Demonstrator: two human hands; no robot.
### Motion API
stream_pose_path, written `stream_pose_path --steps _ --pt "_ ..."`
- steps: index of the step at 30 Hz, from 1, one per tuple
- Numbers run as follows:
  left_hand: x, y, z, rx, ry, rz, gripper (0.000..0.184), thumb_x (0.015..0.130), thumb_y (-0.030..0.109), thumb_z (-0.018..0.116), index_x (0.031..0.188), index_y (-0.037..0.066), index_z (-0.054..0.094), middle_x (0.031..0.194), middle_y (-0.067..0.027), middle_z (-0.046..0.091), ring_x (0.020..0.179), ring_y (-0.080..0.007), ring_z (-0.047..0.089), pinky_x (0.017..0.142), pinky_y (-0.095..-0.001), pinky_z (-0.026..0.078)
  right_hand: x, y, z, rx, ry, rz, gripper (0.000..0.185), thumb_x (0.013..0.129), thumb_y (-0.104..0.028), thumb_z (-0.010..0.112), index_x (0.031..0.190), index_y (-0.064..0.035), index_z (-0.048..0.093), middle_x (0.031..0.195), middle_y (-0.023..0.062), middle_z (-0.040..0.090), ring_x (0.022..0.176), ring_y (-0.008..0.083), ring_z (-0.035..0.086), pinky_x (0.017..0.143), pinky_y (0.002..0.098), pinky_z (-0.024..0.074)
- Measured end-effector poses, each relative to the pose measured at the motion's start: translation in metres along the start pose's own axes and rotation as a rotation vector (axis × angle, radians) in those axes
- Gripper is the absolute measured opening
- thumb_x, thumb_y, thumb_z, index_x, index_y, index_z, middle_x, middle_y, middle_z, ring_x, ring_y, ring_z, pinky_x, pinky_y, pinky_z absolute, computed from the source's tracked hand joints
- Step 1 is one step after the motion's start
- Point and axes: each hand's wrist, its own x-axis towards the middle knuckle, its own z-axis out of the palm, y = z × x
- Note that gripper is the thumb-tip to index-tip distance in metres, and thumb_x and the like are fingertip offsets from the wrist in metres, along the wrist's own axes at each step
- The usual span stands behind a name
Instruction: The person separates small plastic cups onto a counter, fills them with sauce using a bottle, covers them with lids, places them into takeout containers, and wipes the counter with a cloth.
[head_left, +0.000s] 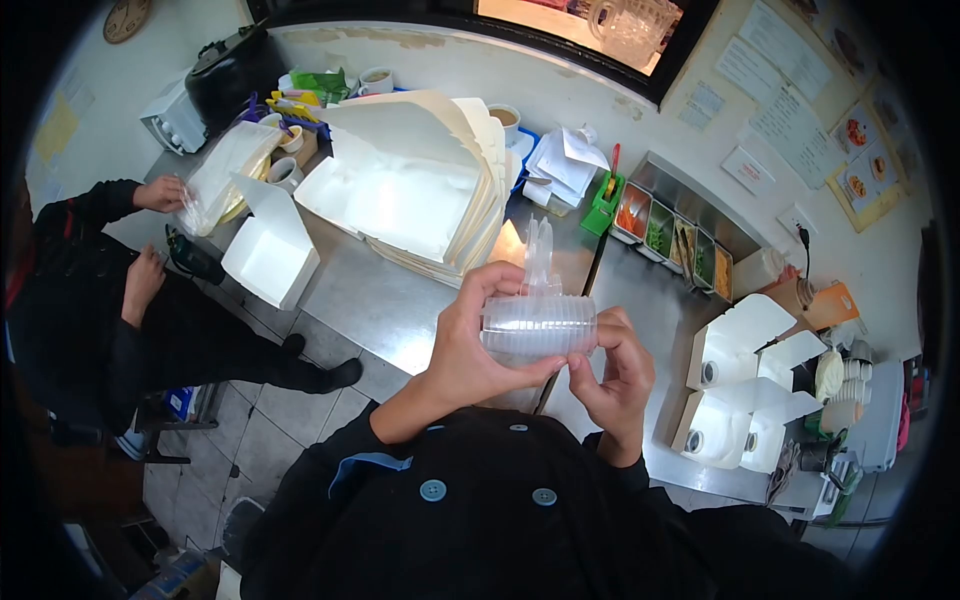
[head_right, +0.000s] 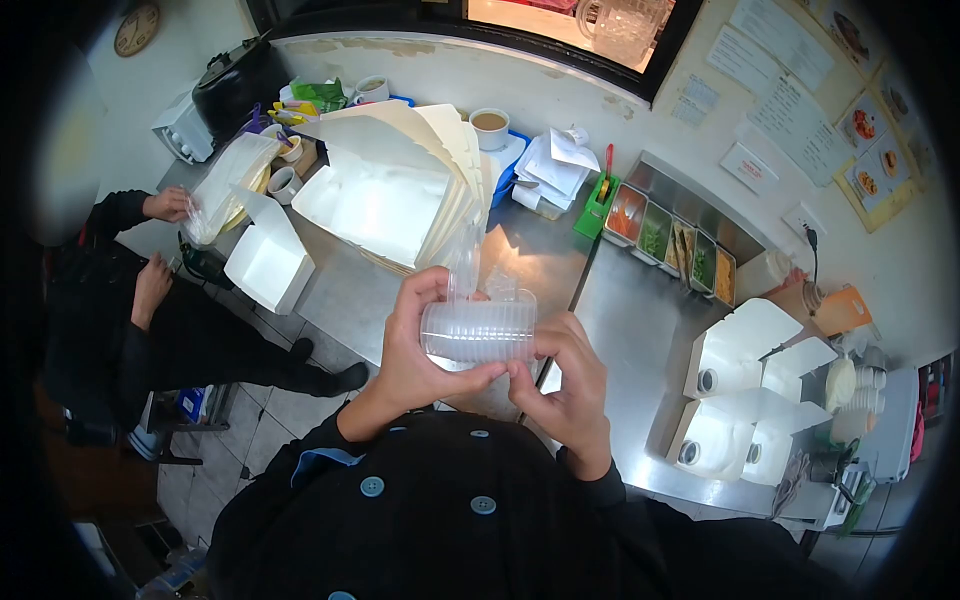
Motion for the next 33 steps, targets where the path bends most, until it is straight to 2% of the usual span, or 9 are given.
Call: stream_pose_path --steps 9,12,15,18,27,30,33 --pt "-0.001 -0.004 0.000 0.003 0.040 0.058 0.078 0.056 0.022 0.086 0.118 0.000 0.043 0.102 -0.0133 0.057 0.094 -0.0219 0.061 0.081 -0.0319 0.051 -0.004 -0.001 0.000 -0.014 0.067 0.013 0.018 0.071 0.000 0.066 0.086 -0.0014 0.057 0.080 0.0094 0.060 0.070 0.0213 0.052 0.062 0.0291 0.0413" --pt "-0.003 -0.003 0.002 -0.016 0.024 0.042 0.078 0.056 0.022 0.086 0.118 0.000 0.044 0.102 -0.0131 0.057 0.093 -0.0217 0.062 0.080 -0.0314 0.051 -0.007 -0.004 0.000 0.078 0.022 0.088 0.016 0.077 -0.003 0.066 0.088 0.0011 0.055 0.085 0.0079 0.058 0.081 0.0190 0.048 0.076 0.0304 0.0387" --pt "-0.002 -0.004 0.001 0.028 -0.008 0.082 0.079 0.057 0.022 0.087 0.119 0.001 0.044 0.104 -0.0123 0.057 0.093 -0.0214 0.062 0.080 -0.0313 0.051 -0.005 -0.005 0.002 0.109 0.002 0.087 0.019 0.076 -0.003 0.068 0.088 0.0012 0.055 0.085 0.0074 0.057 0.081 0.0185 0.048 0.076 0.0296 0.0383" --pt "-0.003 -0.004 0.000 0.023 -0.050 0.080 0.079 0.057 0.022 0.088 0.120 0.003 0.045 0.107 -0.0114 0.057 0.094 -0.0210 0.062 0.079 -0.0312 0.051 -0.001 -0.009 0.004 0.069 0.055 0.082 0.020 0.069 0.000 0.069 0.085 -0.0021 0.057 0.082 0.0087 0.062 0.072 0.0201 0.051 0.067 0.0291 0.0395" --pt "-0.003 -0.004 0.000 0.012 -0.075 0.097 0.078 0.057 0.025 0.090 0.119 0.004 0.048 0.109 -0.0097 0.057 0.095 -0.0188 0.062 0.070 -0.0283 0.053 -0.006 -0.006 0.001 0.160 0.040 0.129 0.021 0.068 0.002 0.071 0.082 -0.0026 0.056 0.080 0.0072 0.059 0.073 0.0188 0.051 0.067 0.0288 0.0392" --pt "-0.002 0.004 -0.004 0.061 -0.136 0.082 0.079 0.058 0.015 0.089 0.119 0.002 0.040 0.107 -0.0147 0.060 0.100 -0.0204 0.061 0.088 -0.0315 0.047 -0.006 -0.007 0.001 0.178 0.058 0.137 0.021 0.067 0.002 0.071 0.081 -0.0025 0.056 0.078 0.0069 0.059 0.072 0.0183 0.051 0.066 0.0283 0.0393" --pt "-0.002 0.003 -0.003 0.061 -0.146 0.082 0.080 0.058 0.016 0.089 0.119 0.002 0.040 0.107 -0.0149 0.060 0.101 -0.0209 0.062 0.088 -0.0315 0.047 -0.007 -0.008 0.001 0.171 0.066 0.143 0.021 0.067 0.002 0.071 0.081 -0.0023 0.056 0.077 0.0068 0.058 0.071 0.0178 0.051 0.064 0.0277 0.0394"
